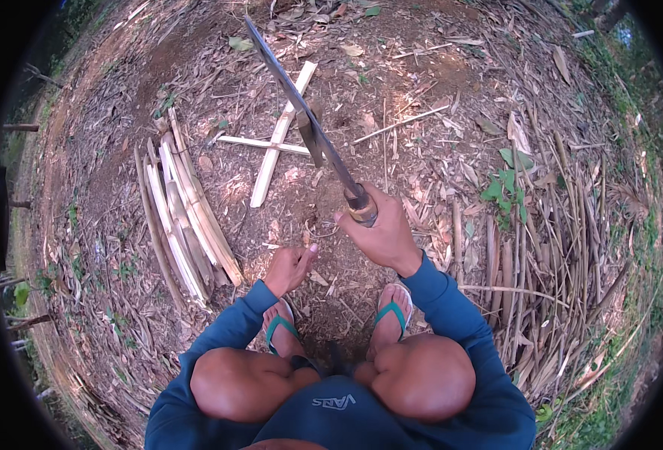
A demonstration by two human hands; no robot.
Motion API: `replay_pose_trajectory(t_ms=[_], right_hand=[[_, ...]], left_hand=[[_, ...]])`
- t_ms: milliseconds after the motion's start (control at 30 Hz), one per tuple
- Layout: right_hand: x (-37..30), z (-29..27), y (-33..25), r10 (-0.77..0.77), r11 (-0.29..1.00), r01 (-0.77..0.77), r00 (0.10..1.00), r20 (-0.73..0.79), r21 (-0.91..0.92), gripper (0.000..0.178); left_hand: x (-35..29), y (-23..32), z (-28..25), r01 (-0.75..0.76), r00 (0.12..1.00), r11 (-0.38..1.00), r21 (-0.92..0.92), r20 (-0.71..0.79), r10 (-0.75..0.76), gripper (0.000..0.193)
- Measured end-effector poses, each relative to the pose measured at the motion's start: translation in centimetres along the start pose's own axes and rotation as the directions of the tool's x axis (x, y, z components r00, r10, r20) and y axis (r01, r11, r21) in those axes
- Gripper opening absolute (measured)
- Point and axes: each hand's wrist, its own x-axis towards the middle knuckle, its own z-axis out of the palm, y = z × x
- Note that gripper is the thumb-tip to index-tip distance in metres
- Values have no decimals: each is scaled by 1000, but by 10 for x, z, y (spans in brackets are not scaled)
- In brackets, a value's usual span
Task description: The person sits on the ground and uses a machete to split and chop bamboo stalks into smaller pieces. They repeatedly pick up bamboo, position it, and strike it with the machete to divide it, then arrange the cut pieces on the ground.
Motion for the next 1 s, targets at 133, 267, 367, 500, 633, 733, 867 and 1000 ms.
replay_pose_trajectory(t_ms=[133, 267, 367, 500, 633, 733, 867, 1000], right_hand=[[12, 20, 69, 119, 992, -119, 993, 1, -36, 29], [42, 35, 98, 69, 991, -62, 996, 55, -121, 21], [24, 19, 53, 49, 999, -49, 998, -28, 5, 22], [7, 22, 10, -119, 947, 166, 976, -180, 276, 19], [14, 29, 119, 276, 955, -278, 960, 37, 101, 16], [22, 36, 129, 316, 936, -315, 949, 23, 154, 15], [13, 31, 70, 48, 986, -30, 993, -105, 163, 18], [12, 40, 50, -93, 940, 153, 975, -203, 306, 17]], left_hand=[[-6, 9, 7, 36, 999, 995, -95, 40, -33, 56], [-4, 18, 3, -9, 1000, 996, -92, 23, 12, 52], [-11, 23, -3, -1, 1000, 994, -107, -21, -1, 50], [-23, -9, -6, 115, 989, 993, -17, -88, -116, 48], [-14, 21, -3, 66, 995, 998, -5, -79, -67, 46], [-9, 24, -9, 40, 992, 999, -32, -116, -44, 41], [-10, -4, -12, 72, 984, 994, -80, -160, -84, 40], [-19, -23, -10, 133, 962, 976, -171, -215, -169, 40]])
